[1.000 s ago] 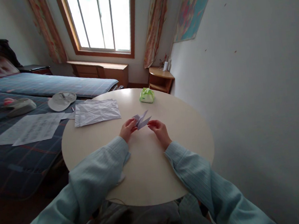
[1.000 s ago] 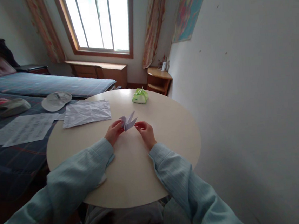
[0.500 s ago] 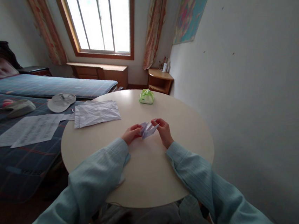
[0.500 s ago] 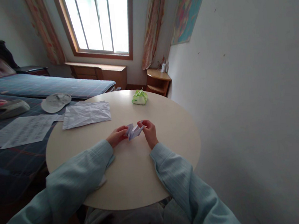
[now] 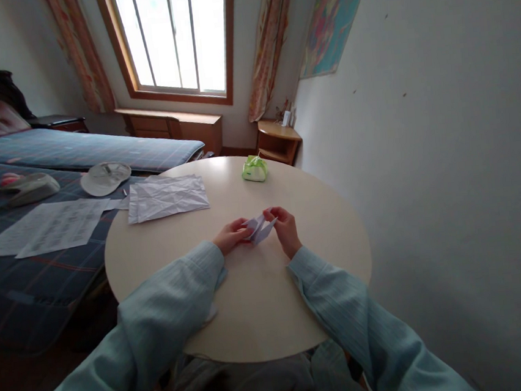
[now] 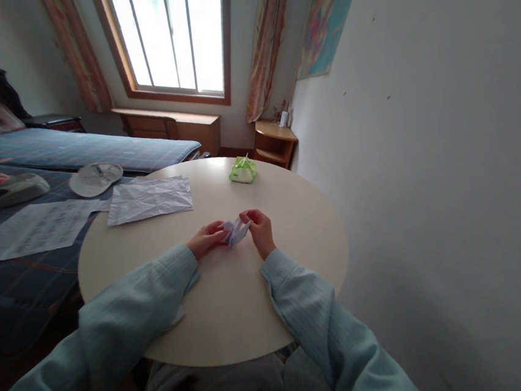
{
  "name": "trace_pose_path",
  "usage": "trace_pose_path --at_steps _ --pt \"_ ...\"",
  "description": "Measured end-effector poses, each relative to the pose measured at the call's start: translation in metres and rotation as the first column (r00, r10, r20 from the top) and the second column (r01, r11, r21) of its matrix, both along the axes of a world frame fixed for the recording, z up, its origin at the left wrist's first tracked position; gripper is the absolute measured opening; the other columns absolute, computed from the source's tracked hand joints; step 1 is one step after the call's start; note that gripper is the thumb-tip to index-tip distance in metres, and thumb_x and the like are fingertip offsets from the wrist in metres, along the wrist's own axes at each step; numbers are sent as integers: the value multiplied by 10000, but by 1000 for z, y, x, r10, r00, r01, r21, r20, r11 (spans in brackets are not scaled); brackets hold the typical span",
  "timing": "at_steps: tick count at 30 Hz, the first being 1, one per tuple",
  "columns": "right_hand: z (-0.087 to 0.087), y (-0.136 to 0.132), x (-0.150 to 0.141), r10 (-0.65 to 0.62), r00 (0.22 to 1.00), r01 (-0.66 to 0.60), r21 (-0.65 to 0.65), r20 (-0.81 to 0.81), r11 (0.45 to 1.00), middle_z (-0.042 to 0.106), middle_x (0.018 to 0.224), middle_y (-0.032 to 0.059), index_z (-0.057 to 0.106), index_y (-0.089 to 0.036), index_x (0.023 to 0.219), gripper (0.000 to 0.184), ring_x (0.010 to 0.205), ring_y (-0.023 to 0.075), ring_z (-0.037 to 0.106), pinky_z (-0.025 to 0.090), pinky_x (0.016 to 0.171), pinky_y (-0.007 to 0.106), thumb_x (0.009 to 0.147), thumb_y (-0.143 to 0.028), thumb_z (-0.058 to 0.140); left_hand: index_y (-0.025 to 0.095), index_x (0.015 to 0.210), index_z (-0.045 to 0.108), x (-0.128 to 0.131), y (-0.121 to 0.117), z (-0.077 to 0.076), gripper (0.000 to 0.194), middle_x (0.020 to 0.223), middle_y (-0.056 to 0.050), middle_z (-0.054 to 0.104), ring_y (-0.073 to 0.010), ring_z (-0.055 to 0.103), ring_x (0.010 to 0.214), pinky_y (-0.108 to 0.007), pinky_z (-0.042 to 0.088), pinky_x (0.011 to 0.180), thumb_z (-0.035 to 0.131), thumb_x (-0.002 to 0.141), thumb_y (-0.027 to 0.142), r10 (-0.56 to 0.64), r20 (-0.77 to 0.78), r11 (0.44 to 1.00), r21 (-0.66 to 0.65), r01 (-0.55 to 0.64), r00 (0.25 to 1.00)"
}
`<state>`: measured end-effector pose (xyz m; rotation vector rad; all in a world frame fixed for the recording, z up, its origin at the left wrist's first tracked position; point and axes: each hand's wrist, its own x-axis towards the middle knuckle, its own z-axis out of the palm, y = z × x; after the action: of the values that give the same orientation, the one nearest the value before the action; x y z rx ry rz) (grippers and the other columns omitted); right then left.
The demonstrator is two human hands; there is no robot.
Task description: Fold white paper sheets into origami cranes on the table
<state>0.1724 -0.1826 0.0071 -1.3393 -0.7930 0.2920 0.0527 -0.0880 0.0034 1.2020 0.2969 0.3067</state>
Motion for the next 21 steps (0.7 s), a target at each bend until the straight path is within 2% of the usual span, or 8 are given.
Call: trace_pose_path --at_steps 4,8,14,18,21 --pt "-1 0 0 -29 1000 29 14 -12 999 514 590 -35 543 -165 806 257 547 89 471 377 532 212 623 -344 573 129 697 533 0 0 -1 405 626 0 588 -102 542 573 -219 423 554 754 421 328 2 -9 1000 7 -2 1000" --pt "-2 -1 1 -3 1000 3 -19 9 1000 456 511 -65 535 -183 869 267 494 82 439 362 506 205 646 -330 541 127 665 520 0 2 -2 354 631 -3 595 -98 540 565 -214 413 551 745 442 287 -29 3 1000 10 29 1000" --pt "-3 1 2 54 999 -54 -47 0 997 590 681 5 584 -166 709 214 600 106 503 388 547 220 634 -364 550 140 726 558 -2 6 2 327 647 -1 577 -108 538 574 -235 434 555 709 450 233 -14 -14 1000 -10 14 1000" --pt "-3 0 1 116 993 -116 -3 -4 993 605 749 14 598 -176 779 244 641 107 521 406 576 224 676 -380 515 152 787 578 -2 7 5 337 714 -16 584 -124 554 630 -264 450 609 689 478 227 10 -22 997 -73 -12 1000" --pt "-2 -1 -1 152 988 -152 4 -2 988 591 690 -5 588 -181 821 247 606 98 513 407 562 217 646 -353 556 144 766 577 -1 7 3 334 742 -18 585 -124 556 639 -261 448 608 704 467 222 68 -9 996 -62 -69 998"
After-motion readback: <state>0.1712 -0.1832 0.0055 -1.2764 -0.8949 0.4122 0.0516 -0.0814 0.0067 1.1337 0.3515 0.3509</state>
